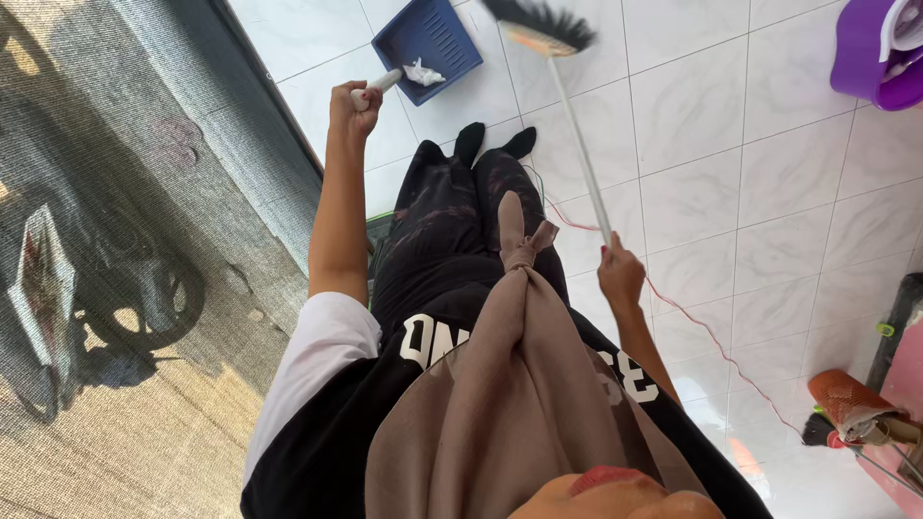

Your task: The person sweeps debris from a tiled floor into a long-handled dustpan using a small broom by hand. They move the dustpan across the floor to collect gathered dirt from multiple spots.

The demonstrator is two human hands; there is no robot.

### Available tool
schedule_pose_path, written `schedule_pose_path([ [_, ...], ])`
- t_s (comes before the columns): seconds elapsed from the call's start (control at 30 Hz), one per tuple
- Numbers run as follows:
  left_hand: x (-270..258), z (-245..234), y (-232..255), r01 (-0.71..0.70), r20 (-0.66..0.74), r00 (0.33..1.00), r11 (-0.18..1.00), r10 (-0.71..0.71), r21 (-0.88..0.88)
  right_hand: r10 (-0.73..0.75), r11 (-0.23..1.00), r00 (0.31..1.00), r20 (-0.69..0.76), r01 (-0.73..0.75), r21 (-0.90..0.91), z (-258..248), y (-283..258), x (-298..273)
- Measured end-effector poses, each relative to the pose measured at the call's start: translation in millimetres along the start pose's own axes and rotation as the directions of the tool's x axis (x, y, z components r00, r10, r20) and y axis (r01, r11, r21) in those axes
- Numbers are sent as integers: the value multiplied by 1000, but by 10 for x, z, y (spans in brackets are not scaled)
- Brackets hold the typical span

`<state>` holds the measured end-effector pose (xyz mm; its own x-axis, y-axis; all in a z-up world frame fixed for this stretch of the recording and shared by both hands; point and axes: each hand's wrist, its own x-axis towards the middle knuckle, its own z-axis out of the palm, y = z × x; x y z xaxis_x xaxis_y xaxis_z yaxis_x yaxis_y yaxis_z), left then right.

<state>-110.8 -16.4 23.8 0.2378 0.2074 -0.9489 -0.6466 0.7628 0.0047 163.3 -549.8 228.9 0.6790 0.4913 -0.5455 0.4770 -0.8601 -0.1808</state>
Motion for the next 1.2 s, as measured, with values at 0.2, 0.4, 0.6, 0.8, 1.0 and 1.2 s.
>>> schedule_pose_path([
  [0.2,-170,-215,190,-34,-8,999,993,33,-113,-87,985,968,-235,118,123,185,-80,1525],
  [0.4,-89,-157,178,-187,-105,979,972,173,-143,-141,989,983,-115,146,37,614,-1219,2703],
  [0.6,-17,-169,198,-178,-84,983,971,166,-161,-283,943,954,98,296,-155,737,-1469,1603],
  [0.8,-232,-534,334,-94,-64,994,983,85,-157,-251,949,958,139,272,-157,27,-802,124],
  [1.0,-681,-1090,624,-24,-26,999,989,20,-146,25,1000,992,122,-27,15,-76,-12,-218],
  [1.2,-615,-1096,548,-107,-138,985,994,103,-20,261,910,951,164,-299,287,258,-37,717],
])
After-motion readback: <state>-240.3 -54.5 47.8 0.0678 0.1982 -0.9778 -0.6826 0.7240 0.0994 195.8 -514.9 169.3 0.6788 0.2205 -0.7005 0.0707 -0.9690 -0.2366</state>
